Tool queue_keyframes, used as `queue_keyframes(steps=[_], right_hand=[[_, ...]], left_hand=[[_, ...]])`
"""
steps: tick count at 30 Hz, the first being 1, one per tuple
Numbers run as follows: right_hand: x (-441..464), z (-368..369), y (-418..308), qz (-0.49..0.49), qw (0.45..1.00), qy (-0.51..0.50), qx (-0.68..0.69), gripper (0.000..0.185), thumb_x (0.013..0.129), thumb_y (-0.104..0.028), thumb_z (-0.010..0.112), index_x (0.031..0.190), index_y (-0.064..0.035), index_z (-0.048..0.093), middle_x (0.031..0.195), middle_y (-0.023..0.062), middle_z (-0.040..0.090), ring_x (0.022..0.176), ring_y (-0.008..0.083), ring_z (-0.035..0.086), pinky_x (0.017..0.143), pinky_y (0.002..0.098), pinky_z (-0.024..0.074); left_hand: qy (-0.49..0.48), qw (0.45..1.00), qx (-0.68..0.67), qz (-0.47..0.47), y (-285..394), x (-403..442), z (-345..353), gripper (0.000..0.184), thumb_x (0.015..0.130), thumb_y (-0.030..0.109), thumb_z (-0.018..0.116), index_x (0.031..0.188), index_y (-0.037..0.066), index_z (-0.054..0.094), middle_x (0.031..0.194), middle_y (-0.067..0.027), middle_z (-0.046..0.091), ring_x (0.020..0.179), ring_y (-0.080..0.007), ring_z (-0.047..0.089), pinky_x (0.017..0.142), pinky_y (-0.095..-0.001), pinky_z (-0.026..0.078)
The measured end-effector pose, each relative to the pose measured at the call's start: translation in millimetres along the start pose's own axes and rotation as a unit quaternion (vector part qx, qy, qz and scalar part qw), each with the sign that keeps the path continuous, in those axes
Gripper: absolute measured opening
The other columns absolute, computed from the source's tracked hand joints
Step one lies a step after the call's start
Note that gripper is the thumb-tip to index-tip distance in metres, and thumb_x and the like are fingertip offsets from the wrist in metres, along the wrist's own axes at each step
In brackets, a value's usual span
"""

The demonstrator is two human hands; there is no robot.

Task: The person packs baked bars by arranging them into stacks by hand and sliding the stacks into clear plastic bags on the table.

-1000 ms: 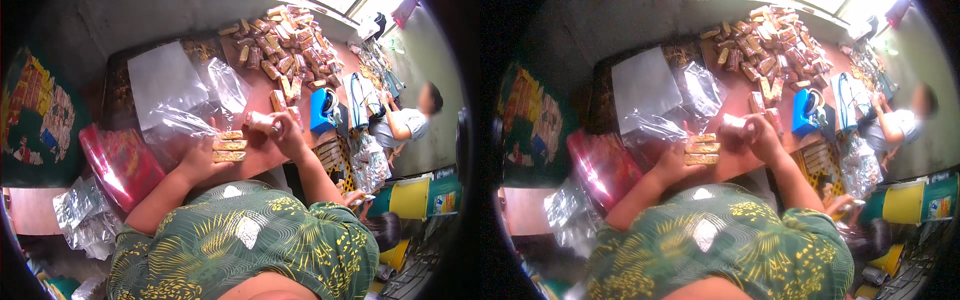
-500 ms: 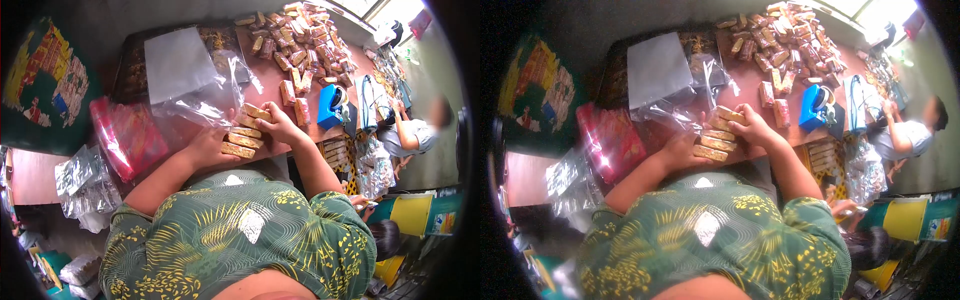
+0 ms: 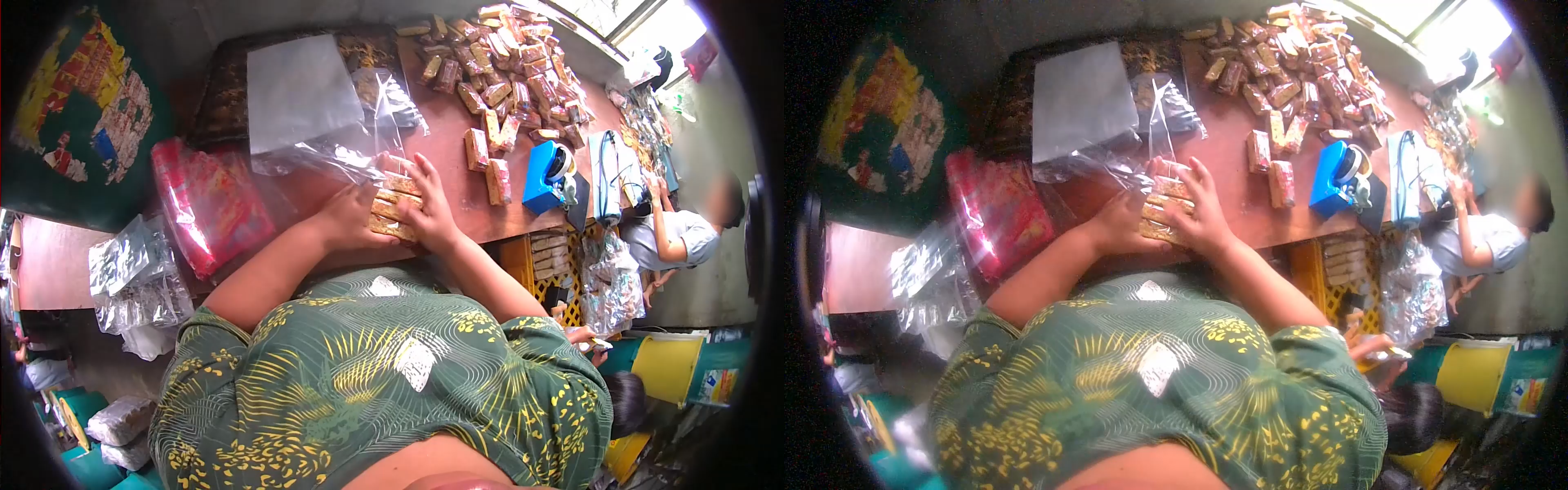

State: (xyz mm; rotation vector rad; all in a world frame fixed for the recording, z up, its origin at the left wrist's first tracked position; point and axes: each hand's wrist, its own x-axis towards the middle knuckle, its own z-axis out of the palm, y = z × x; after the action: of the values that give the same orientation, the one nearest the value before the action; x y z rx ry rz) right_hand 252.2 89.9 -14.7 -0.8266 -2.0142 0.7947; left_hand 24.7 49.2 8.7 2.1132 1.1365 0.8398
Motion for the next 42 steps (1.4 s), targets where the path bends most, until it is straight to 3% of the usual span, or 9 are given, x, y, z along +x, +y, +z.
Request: queue_keyframes(steps=[2, 9, 14, 17, 21, 24, 27, 33, 42], right_hand=[[-5.3, -22.6, -28.0, -0.040, 0.987, -0.129, -0.091, 0.108, 0.068, -0.049, 0.093, 0.153, -0.0032, 0.044, 0.164, 0.0323, 0.017, 0.153, 0.0521, 0.024, 0.124, 0.0531, 0.0300], [-3.3, -17.4, -41.0, 0.004, 0.978, -0.134, -0.158, 0.115, 0.057, -0.041, 0.098, 0.155, -0.0177, 0.043, 0.162, 0.0309, 0.023, 0.148, 0.0523, 0.030, 0.122, 0.0568, 0.0339], [-0.4, -11.7, -37.5, -0.011, 0.979, -0.091, -0.185, 0.113, 0.055, -0.038, 0.099, 0.152, -0.0143, 0.045, 0.155, 0.0292, 0.034, 0.142, 0.0497, 0.041, 0.116, 0.0568, 0.0397], [-4.8, -11.2, -39.4, -0.006, 0.982, -0.063, -0.180, 0.109, 0.056, -0.037, 0.099, 0.149, -0.0117, 0.049, 0.152, 0.0288, 0.037, 0.139, 0.0494, 0.044, 0.115, 0.0550, 0.0421], [-12.3, -17.0, -38.7, 0.036, 0.990, -0.023, -0.136, 0.105, 0.061, -0.034, 0.097, 0.149, -0.0036, 0.049, 0.152, 0.0290, 0.036, 0.141, 0.0449, 0.043, 0.117, 0.0488, 0.0405], [-27.1, -30.7, -45.9, 0.116, 0.991, -0.004, -0.071, 0.107, 0.064, -0.028, 0.096, 0.153, 0.0022, 0.045, 0.153, 0.0234, 0.035, 0.145, 0.0370, 0.040, 0.121, 0.0452, 0.0351], [-50.1, -43.6, -55.6, 0.054, 0.997, -0.006, 0.057, 0.108, 0.063, -0.033, 0.097, 0.151, 0.0035, 0.047, 0.150, 0.0245, 0.035, 0.142, 0.0366, 0.042, 0.119, 0.0440, 0.0381], [-64.9, -51.9, -98.9, 0.026, 0.994, -0.046, 0.096, 0.105, 0.062, -0.034, 0.098, 0.148, 0.0018, 0.051, 0.148, 0.0188, 0.036, 0.142, 0.0311, 0.038, 0.119, 0.0409, 0.0364], [-55.3, -53.1, -81.9, 0.085, 0.994, -0.018, 0.068, 0.089, 0.062, -0.024, 0.094, 0.139, 0.0022, 0.058, 0.134, 0.0139, 0.039, 0.132, 0.0269, 0.043, 0.115, 0.0372, 0.0402]], left_hand=[[0.010, 1.000, -0.027, -0.008, 0.0, -0.1, -3.6, 0.125, 0.070, 0.046, 0.091, 0.164, 0.005, 0.019, 0.155, -0.0306, 0.044, 0.137, -0.0455, 0.051, 0.116, -0.0462, 0.041], [-0.046, 0.901, -0.423, -0.078, -12.6, 6.5, 4.9, 0.066, 0.094, 0.017, 0.072, 0.150, -0.001, 0.042, 0.148, -0.0197, 0.053, 0.136, -0.0265, 0.054, 0.114, -0.0432, 0.043], [0.051, 0.983, -0.107, -0.144, 40.9, 24.8, -42.7, 0.051, 0.099, 0.026, 0.070, 0.139, -0.002, 0.054, 0.131, -0.0218, 0.065, 0.121, -0.0326, 0.062, 0.107, -0.0444, 0.046], [0.293, 0.935, 0.172, 0.098, 92.0, 32.2, -85.7, 0.036, 0.095, 0.024, 0.068, 0.122, -0.001, 0.065, 0.118, -0.0237, 0.068, 0.106, -0.0403, 0.064, 0.098, -0.0491, 0.048], [0.108, 0.986, -0.019, 0.127, 91.4, 21.8, -111.6, 0.029, 0.094, 0.014, 0.063, 0.120, 0.002, 0.070, 0.117, -0.0178, 0.072, 0.111, -0.0367, 0.067, 0.102, -0.0398, 0.050], [0.083, 0.960, -0.255, -0.075, 63.7, 24.1, -114.4, 0.031, 0.093, 0.007, 0.062, 0.124, 0.003, 0.069, 0.114, -0.0169, 0.073, 0.109, -0.0326, 0.069, 0.101, -0.0371, 0.053], [0.309, 0.931, 0.194, 0.005, 52.4, 29.0, -102.0, 0.039, 0.100, 0.004, 0.049, 0.134, 0.007, 0.066, 0.148, -0.0190, 0.058, 0.130, -0.0338, 0.060, 0.107, -0.0393, 0.050], [0.092, 0.992, 0.033, 0.077, 34.9, 24.4, -1.1, 0.052, 0.093, -0.004, 0.052, 0.142, 0.008, 0.061, 0.149, -0.0205, 0.055, 0.140, -0.0347, 0.053, 0.115, -0.0446, 0.046], [0.114, 0.985, -0.130, 0.031, 59.2, -6.5, 19.8, 0.067, 0.088, -0.003, 0.058, 0.154, 0.003, 0.046, 0.156, -0.0244, 0.047, 0.142, -0.0403, 0.049, 0.116, -0.0410, 0.044]])
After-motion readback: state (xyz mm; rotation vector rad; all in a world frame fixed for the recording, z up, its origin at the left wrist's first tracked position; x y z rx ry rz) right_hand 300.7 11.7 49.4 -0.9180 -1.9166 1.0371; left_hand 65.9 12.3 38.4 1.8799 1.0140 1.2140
